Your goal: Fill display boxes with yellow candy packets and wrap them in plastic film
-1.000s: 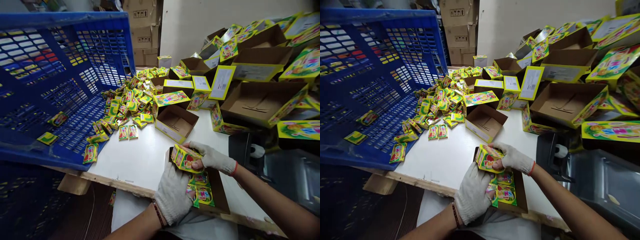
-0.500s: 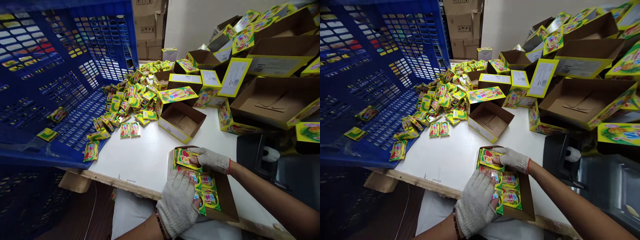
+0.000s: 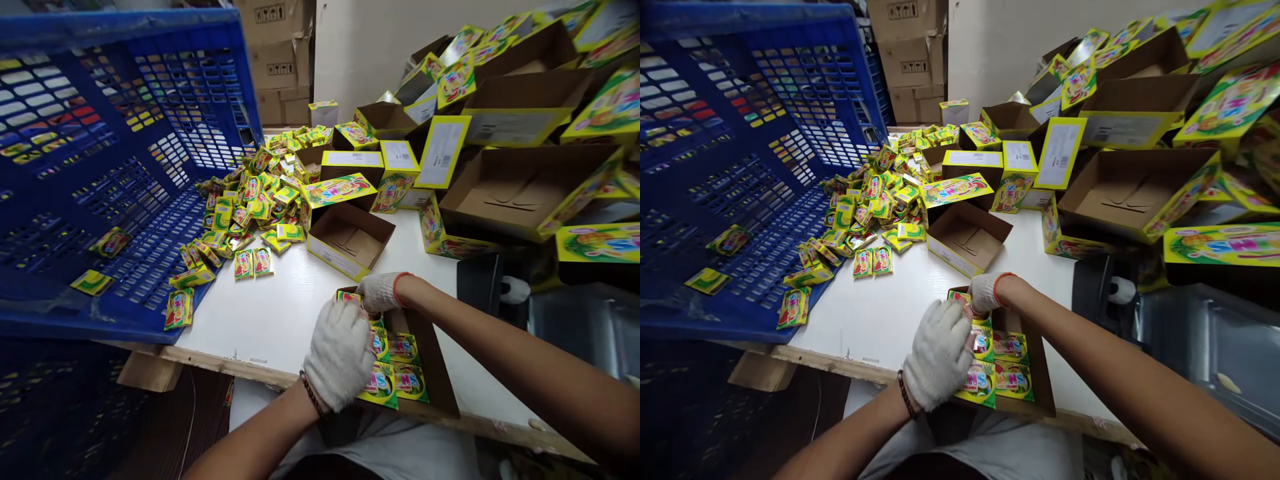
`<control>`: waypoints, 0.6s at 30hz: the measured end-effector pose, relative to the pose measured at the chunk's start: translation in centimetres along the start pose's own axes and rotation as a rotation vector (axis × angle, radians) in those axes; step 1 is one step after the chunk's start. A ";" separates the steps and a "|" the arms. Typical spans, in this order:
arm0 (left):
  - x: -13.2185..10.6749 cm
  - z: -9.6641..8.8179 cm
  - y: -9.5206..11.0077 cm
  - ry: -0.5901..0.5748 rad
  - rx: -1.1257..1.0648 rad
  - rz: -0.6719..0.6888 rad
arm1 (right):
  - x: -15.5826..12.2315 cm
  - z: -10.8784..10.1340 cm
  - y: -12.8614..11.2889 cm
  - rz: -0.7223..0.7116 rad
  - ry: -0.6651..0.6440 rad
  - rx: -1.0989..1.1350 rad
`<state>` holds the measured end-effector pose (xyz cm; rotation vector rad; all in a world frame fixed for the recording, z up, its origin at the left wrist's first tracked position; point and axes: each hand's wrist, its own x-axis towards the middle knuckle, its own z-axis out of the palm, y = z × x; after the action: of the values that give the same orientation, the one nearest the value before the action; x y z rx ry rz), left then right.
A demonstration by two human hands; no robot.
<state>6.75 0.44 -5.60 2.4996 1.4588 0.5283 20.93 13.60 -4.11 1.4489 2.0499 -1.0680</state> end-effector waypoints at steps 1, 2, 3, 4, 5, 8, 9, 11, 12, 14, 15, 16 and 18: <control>0.6 0.0 -0.3 -0.021 0.060 0.000 | 0.0 0.1 0.4 -0.010 -0.008 0.035; 1.0 0.1 -0.7 -0.042 0.115 0.011 | -0.1 0.4 1.0 -0.019 -0.002 0.078; 1.1 0.4 -0.9 -0.059 0.157 0.021 | -0.2 0.8 1.5 -0.025 0.015 0.126; 1.1 0.7 -1.1 -0.063 0.187 0.028 | -0.3 1.3 2.0 -0.025 0.041 0.178; 1.0 1.0 -1.2 -0.060 0.207 0.035 | -0.5 1.8 2.5 -0.016 0.074 0.232; 0.8 1.4 -1.0 -0.052 0.254 0.057 | -0.9 3.7 3.4 0.055 0.200 0.364; 0.9 1.3 -0.7 -0.059 0.272 0.065 | -1.1 4.3 3.5 0.077 0.246 0.393; 1.2 1.0 -0.3 -0.076 0.298 0.070 | -1.7 5.6 3.6 0.092 0.329 0.431; 1.3 0.9 -0.2 -0.081 0.301 0.066 | -2.1 6.2 3.7 0.090 0.363 0.478; 1.3 1.0 -0.3 -0.074 0.279 0.053 | -2.9 7.7 3.7 0.078 0.432 0.671; 1.1 1.2 -0.5 -0.060 0.256 0.046 | -3.3 8.5 3.6 0.068 0.456 0.790; 0.9 1.4 -0.8 -0.036 0.225 0.044 | -3.5 9.2 3.4 0.064 0.474 0.895; 0.3 2.0 -1.3 0.028 0.145 0.061 | -3.3 10.4 2.7 0.061 0.487 0.984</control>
<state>6.70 1.38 -7.81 2.6660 1.4846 0.4855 23.69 3.98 -9.25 2.3995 1.7763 -2.0114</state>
